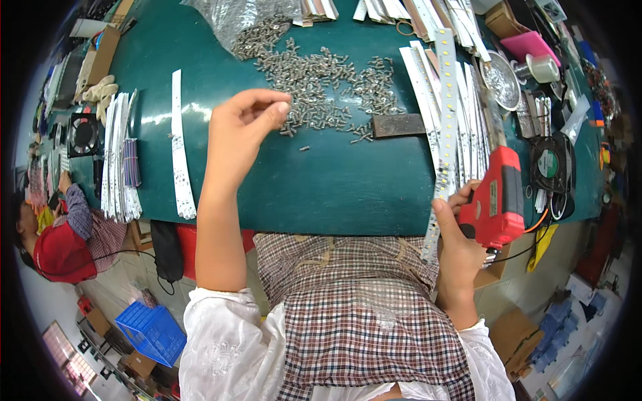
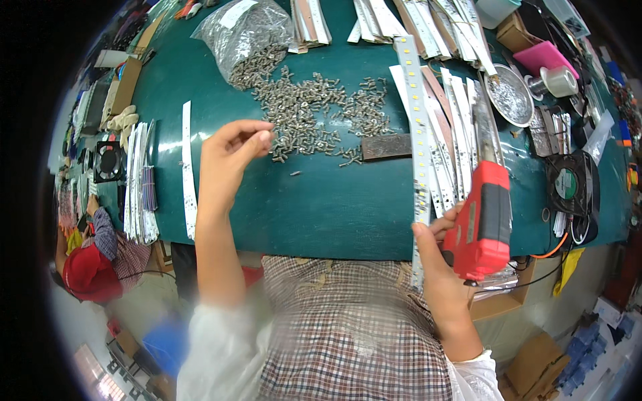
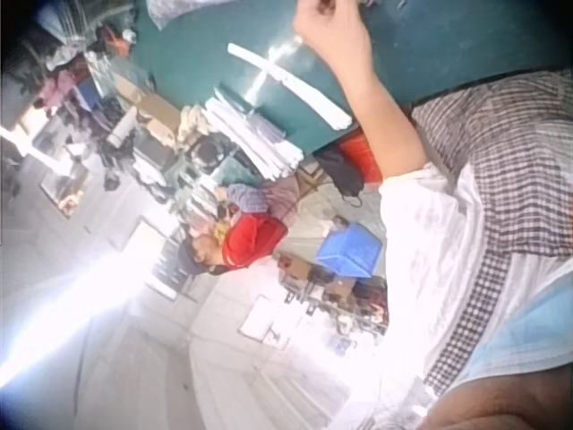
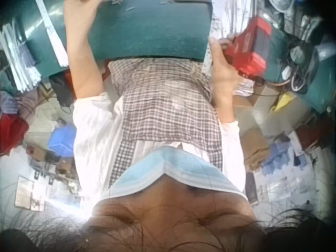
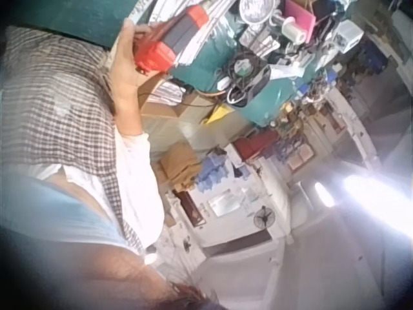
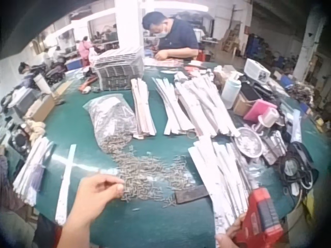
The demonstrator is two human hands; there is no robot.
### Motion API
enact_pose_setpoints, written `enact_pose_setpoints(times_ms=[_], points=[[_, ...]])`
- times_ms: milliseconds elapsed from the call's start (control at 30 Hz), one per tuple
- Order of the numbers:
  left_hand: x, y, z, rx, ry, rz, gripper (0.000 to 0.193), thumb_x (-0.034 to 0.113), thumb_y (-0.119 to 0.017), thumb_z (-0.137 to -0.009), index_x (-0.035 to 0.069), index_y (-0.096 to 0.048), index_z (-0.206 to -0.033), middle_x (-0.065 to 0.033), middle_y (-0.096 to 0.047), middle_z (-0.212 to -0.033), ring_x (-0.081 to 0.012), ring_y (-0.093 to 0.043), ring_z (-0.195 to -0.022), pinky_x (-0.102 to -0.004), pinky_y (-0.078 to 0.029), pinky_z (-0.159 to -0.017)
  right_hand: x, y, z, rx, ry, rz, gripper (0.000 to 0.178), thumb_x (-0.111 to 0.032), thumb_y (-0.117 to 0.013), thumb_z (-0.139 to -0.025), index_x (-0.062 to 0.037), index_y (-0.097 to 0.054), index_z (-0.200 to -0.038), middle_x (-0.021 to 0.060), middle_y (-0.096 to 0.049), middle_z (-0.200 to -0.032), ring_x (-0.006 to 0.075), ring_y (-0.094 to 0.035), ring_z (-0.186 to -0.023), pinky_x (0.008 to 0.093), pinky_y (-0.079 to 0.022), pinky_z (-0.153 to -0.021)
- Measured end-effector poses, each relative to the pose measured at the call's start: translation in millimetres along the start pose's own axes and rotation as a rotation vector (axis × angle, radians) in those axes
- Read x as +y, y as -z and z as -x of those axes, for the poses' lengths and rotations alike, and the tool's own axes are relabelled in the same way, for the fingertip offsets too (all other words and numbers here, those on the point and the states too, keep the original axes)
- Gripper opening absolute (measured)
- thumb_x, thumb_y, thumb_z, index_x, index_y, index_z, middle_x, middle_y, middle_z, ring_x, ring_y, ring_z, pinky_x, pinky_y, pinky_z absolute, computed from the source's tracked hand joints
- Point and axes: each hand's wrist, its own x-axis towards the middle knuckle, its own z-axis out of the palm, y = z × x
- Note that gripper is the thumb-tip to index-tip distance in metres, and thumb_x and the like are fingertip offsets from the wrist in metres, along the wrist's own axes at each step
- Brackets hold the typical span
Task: The person solders electronic components onto LED strips using a soldering tool, handling the strips individually and stacking them on the table.
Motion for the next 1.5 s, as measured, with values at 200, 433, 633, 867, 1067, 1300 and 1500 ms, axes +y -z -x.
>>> enact_pose_setpoints(times_ms=[200,433,633,867,1067,1300,1500], points=[[20.3,-57.4,43.3,-0.298,0.337,0.480,0.021,0.007,-0.069,-0.089,-0.004,-0.065,-0.106,-0.0181,-0.071,-0.098,-0.0190,-0.071,-0.082,-0.0282,-0.060,-0.073,0.4,-14.0,-1.4,-0.228,-0.025,-0.107,0.051,0.012,-0.073,-0.077,-0.0019,-0.047,-0.118,0.0020,-0.049,-0.100,0.0071,-0.052,-0.084,0.0210,-0.045,-0.075],[2.6,-82.3,58.6,-0.323,0.400,0.627,0.021,0.008,-0.072,-0.087,0.000,-0.067,-0.105,-0.0137,-0.071,-0.096,-0.0165,-0.070,-0.083,-0.0271,-0.059,-0.074,-1.8,-14.0,1.8,-0.314,-0.054,-0.073,0.051,0.006,-0.076,-0.078,-0.0028,-0.046,-0.118,0.0034,-0.053,-0.096,0.0077,-0.055,-0.079,0.0215,-0.047,-0.070],[1.4,-89.3,62.7,-0.347,0.406,0.708,0.020,0.008,-0.072,-0.087,0.000,-0.067,-0.105,-0.0117,-0.071,-0.096,-0.0156,-0.069,-0.086,-0.0269,-0.058,-0.076,1.1,-12.0,3.3,-0.334,-0.107,-0.089,0.052,0.004,-0.077,-0.078,-0.0021,-0.046,-0.119,0.0043,-0.055,-0.094,0.0079,-0.057,-0.078,0.0213,-0.048,-0.070],[0.2,-90.2,63.8,-0.346,0.400,0.684,0.020,0.009,-0.071,-0.088,-0.001,-0.067,-0.105,-0.0109,-0.071,-0.097,-0.0149,-0.069,-0.086,-0.0261,-0.057,-0.076,2.7,-11.7,4.0,-0.333,-0.107,-0.100,0.052,0.004,-0.077,-0.078,-0.0013,-0.046,-0.119,0.0046,-0.056,-0.092,0.0081,-0.057,-0.078,0.0216,-0.048,-0.070],[0.0,-92.0,64.2,-0.317,0.375,0.704,0.018,0.007,-0.071,-0.087,0.000,-0.066,-0.102,-0.0107,-0.071,-0.097,-0.0147,-0.068,-0.088,-0.0251,-0.055,-0.079,4.6,-12.2,4.8,-0.337,-0.091,-0.109,0.044,0.002,-0.076,-0.081,-0.0027,-0.046,-0.114,0.0008,-0.061,-0.079,0.0052,-0.056,-0.070,0.0211,-0.047,-0.064],[-0.2,-97.7,64.4,-0.273,0.333,0.788,0.017,0.002,-0.072,-0.085,-0.001,-0.065,-0.101,-0.0120,-0.069,-0.101,-0.0151,-0.067,-0.090,-0.0273,-0.056,-0.082,4.8,-10.8,6.5,-0.349,-0.124,-0.117,0.053,0.003,-0.078,-0.077,-0.0021,-0.046,-0.119,0.0036,-0.056,-0.090,0.0077,-0.057,-0.076,0.0215,-0.048,-0.069],[-2.5,-99.8,67.7,-0.257,0.303,0.778,0.019,0.002,-0.073,-0.085,-0.003,-0.066,-0.102,-0.0136,-0.070,-0.100,-0.0159,-0.068,-0.090,-0.0288,-0.056,-0.084,8.0,-8.8,6.6,-0.346,-0.098,-0.133,0.053,0.005,-0.078,-0.076,-0.0019,-0.047,-0.119,0.0038,-0.055,-0.096,0.0076,-0.057,-0.078,0.0218,-0.049,-0.069]])
